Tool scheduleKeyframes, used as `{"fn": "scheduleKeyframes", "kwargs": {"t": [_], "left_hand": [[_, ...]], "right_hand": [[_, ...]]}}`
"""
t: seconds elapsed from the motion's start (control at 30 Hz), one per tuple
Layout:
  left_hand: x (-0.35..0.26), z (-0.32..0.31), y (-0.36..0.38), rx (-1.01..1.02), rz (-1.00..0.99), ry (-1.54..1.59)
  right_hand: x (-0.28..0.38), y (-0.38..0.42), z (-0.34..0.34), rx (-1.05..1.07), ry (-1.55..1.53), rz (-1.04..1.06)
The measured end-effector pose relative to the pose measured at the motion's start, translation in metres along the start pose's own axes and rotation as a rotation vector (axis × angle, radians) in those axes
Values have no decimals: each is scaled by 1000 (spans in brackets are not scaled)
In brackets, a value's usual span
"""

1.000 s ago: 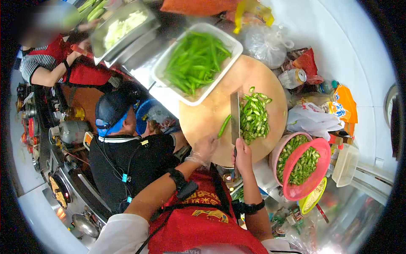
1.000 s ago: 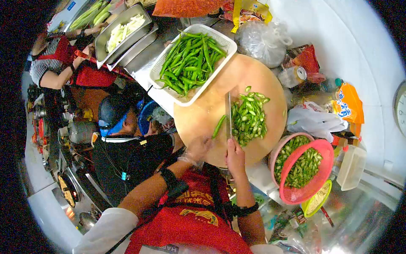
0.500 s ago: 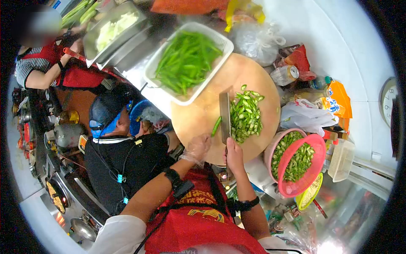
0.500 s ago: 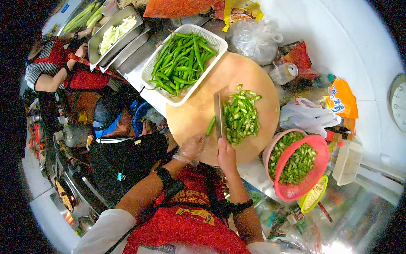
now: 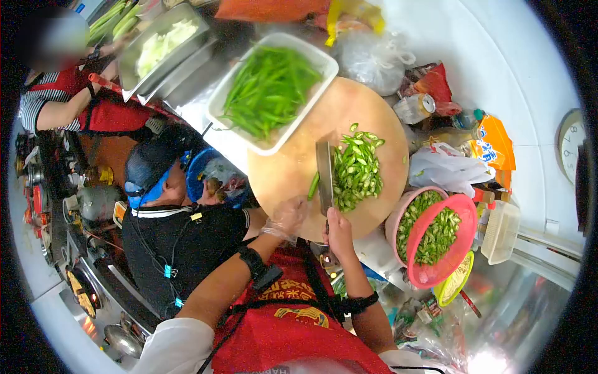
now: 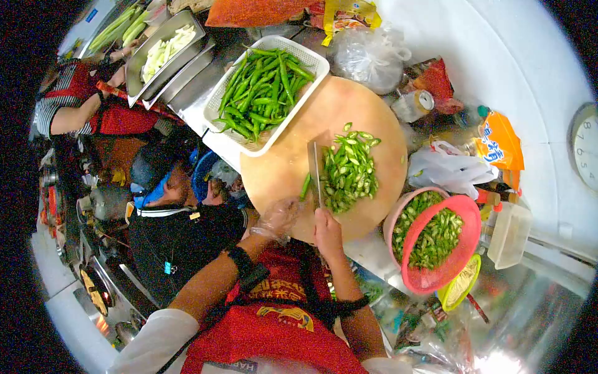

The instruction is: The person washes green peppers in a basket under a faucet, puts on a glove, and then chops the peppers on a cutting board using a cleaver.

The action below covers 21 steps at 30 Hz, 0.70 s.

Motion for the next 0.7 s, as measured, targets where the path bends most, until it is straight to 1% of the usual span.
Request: {"fn": "scheduleKeyframes", "kwargs": {"t": [0.13,0.23,0.3,0.4,0.43,0.47,0.5,0.53,0.6,0.63,0.7], "left_hand": [[0,3,-1,26,-16,-20],[-2,2,-1,25,1,50],[6,-6,-1,106,139,77],[13,-8,0,131,141,141],[23,-14,0,130,145,139],[27,-18,-2,95,99,113],[22,-17,-4,62,49,89],[20,-18,-4,64,44,90],[17,-11,-5,32,15,13],[16,-8,-3,28,22,10],[18,-12,-2,58,83,94]], "right_hand": [[14,13,4,-43,-30,-46],[16,15,5,-49,-44,3],[6,7,-1,-7,-8,-23],[11,16,1,-35,-32,-71],[0,12,-1,-32,-32,-74],[-10,4,-1,-37,21,17],[3,4,-3,-44,73,109],[9,7,0,-49,72,112],[12,16,0,-25,10,-64],[12,18,-1,-18,12,-68],[17,22,0,-20,2,8]]}}
Point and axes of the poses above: each hand's wrist, its own y-axis away from the middle knuckle, its own z-axis out of the back of the hand, x = y × z, the point moved 9 cm from there along -y, towards the middle knuckle, and after that the axes turned 13 degrees about -x, right-handed, at the moved point
